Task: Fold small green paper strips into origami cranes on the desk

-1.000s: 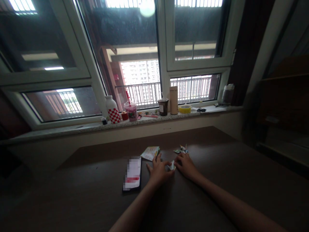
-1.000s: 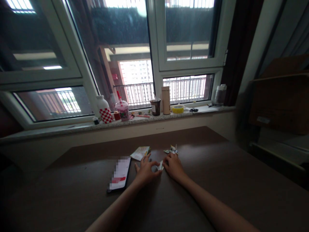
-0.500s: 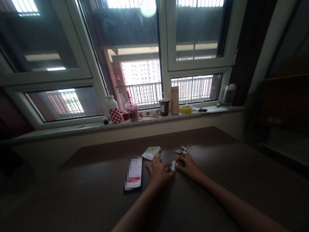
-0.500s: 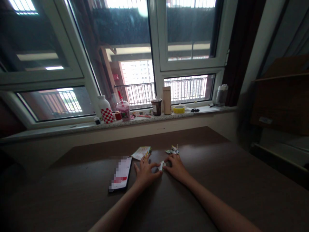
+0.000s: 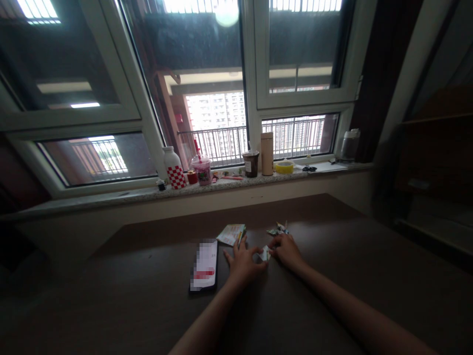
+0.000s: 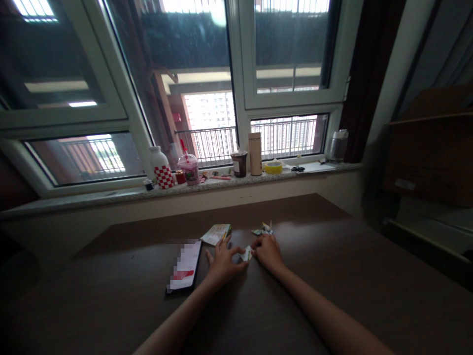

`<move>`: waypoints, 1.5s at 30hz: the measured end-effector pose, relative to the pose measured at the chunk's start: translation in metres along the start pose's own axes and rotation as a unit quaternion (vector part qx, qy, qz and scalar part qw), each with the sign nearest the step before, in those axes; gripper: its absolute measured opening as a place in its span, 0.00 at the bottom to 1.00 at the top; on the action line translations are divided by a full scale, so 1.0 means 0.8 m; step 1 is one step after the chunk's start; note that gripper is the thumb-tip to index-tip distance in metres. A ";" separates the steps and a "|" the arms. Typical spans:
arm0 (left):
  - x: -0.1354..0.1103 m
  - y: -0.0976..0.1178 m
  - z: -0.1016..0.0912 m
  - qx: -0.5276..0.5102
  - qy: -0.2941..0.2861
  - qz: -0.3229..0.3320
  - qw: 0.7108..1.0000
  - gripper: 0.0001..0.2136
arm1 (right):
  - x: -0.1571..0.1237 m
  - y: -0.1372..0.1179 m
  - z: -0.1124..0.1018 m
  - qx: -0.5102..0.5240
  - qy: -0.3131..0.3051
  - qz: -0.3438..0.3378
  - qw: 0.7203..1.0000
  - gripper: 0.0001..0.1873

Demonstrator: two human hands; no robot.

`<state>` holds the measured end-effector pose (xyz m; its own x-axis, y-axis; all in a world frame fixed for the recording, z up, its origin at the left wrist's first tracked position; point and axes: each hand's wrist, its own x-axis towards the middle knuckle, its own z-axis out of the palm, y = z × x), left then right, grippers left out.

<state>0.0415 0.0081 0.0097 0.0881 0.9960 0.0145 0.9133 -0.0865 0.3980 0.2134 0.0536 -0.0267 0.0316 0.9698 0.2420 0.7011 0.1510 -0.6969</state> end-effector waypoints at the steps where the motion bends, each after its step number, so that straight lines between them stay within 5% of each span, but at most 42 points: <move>1: 0.000 0.000 0.000 -0.003 0.002 0.002 1.000 0.19 | -0.001 -0.002 -0.001 -0.001 0.004 0.003 1.000 0.07; 17: -0.008 -0.003 0.007 0.008 0.032 0.016 0.999 0.19 | -0.005 0.002 -0.002 -0.013 0.002 -0.057 0.998 0.10; 24: -0.007 -0.007 0.014 0.007 0.064 0.035 0.997 0.18 | -0.021 -0.004 -0.009 -0.019 -0.012 -0.170 0.985 0.14; 45: -0.002 -0.010 0.010 -0.062 0.084 0.021 0.994 0.08 | -0.025 -0.007 -0.013 -0.047 -0.067 -0.202 0.976 0.12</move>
<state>0.0374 0.0068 -0.0008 0.0490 0.9820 0.1822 0.8528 -0.1361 0.5042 0.2168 0.0312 -0.0207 -0.3501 0.8517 0.3900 0.6992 0.5147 -0.4962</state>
